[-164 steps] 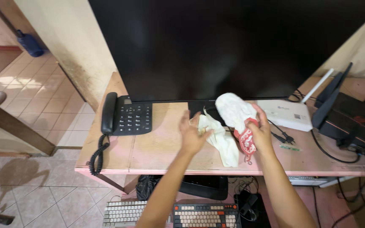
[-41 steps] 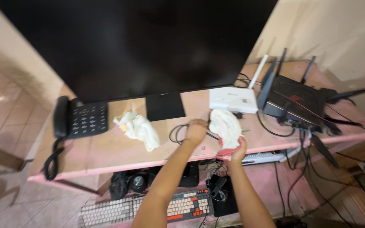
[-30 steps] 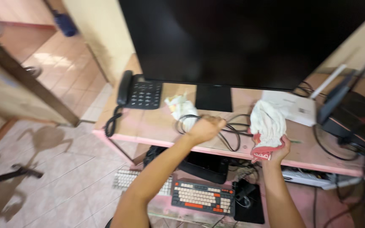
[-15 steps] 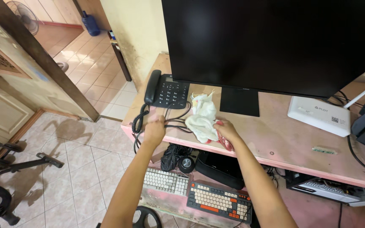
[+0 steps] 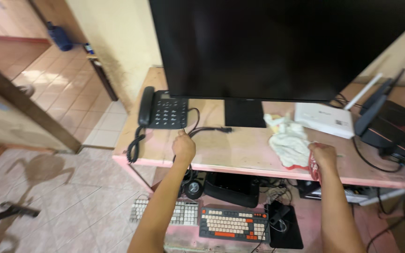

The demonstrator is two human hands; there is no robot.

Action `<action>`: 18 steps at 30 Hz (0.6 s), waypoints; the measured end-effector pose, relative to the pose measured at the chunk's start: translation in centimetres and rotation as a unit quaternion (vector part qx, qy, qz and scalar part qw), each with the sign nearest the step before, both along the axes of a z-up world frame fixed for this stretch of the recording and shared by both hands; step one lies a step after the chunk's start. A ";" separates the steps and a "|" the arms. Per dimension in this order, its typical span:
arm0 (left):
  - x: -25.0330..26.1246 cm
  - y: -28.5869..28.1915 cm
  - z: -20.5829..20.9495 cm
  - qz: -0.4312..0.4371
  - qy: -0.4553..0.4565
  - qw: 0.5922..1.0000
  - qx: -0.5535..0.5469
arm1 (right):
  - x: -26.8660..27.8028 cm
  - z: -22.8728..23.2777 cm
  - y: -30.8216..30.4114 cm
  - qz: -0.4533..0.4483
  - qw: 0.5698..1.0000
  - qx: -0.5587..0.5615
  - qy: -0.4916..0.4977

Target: The person wipes down various electronic devices including a desktop fan, a landline telephone, a computer monitor, and a handheld gaming console with a cloth.

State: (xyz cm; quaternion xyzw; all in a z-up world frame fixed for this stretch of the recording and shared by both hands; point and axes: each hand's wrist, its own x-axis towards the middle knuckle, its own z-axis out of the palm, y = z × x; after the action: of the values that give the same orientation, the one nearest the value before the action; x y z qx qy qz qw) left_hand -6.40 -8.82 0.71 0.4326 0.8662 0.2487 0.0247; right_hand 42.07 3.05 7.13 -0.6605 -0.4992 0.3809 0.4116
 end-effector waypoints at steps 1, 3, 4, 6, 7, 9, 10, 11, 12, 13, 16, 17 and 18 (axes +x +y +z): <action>0.5 1.6 -0.1 0.029 -0.018 0.999 0.018 | 0.9 0.3 -0.7 -0.062 0.997 0.033 -0.012; 1.0 4.2 -0.1 0.050 -0.038 0.997 0.037 | 1.6 -0.1 -1.5 -0.083 0.996 0.004 -0.012; 0.8 5.0 0.2 0.063 -0.049 0.996 0.039 | 2.2 -0.4 -1.6 -0.095 0.995 -0.026 -0.010; 0.8 5.7 0.9 0.070 -0.061 0.995 0.041 | 2.3 -1.4 -0.8 -0.086 0.987 0.117 -0.075; 1.0 5.7 1.6 0.070 -0.074 0.993 0.060 | 2.5 -1.6 -0.8 -0.064 0.955 0.255 -0.139; 1.5 5.7 3.6 0.068 -0.087 0.991 0.080 | 1.7 -0.7 -1.4 -0.067 0.939 0.310 -0.133; 1.6 5.3 4.6 0.035 -0.081 0.995 0.045 | 0.4 0.3 -2.1 -0.062 0.921 0.364 -0.125; 1.7 4.9 5.5 0.003 -0.075 0.997 0.010 | -1.2 1.7 -3.1 -0.064 0.921 0.363 -0.125; 2.1 4.6 6.2 0.003 -0.073 0.997 0.009 | -3.3 3.2 -4.0 -0.060 0.959 0.275 -0.035; 2.8 4.5 6.5 -0.033 0.003 0.996 -0.086 | -5.4 4.5 -5.1 -0.052 0.980 0.182 0.056; 5.1 5.2 5.6 -0.065 0.189 0.974 -0.107 | -11.5 6.3 -7.4 0.062 0.987 0.151 0.000; 5.6 5.3 4.6 -0.060 0.294 0.953 -0.033 | -13.1 5.9 -7.5 0.129 0.964 0.230 -0.012; 6.2 5.5 3.5 -0.170 0.126 0.977 0.017 | -14.5 5.3 -6.9 0.178 0.934 0.256 -0.176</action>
State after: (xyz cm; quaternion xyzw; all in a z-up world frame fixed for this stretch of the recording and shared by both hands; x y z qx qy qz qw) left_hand -0.16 -3.29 4.21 0.6015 0.7720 0.1995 -0.0502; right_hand 27.59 -3.81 12.42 -0.4893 -0.7536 0.1851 0.3980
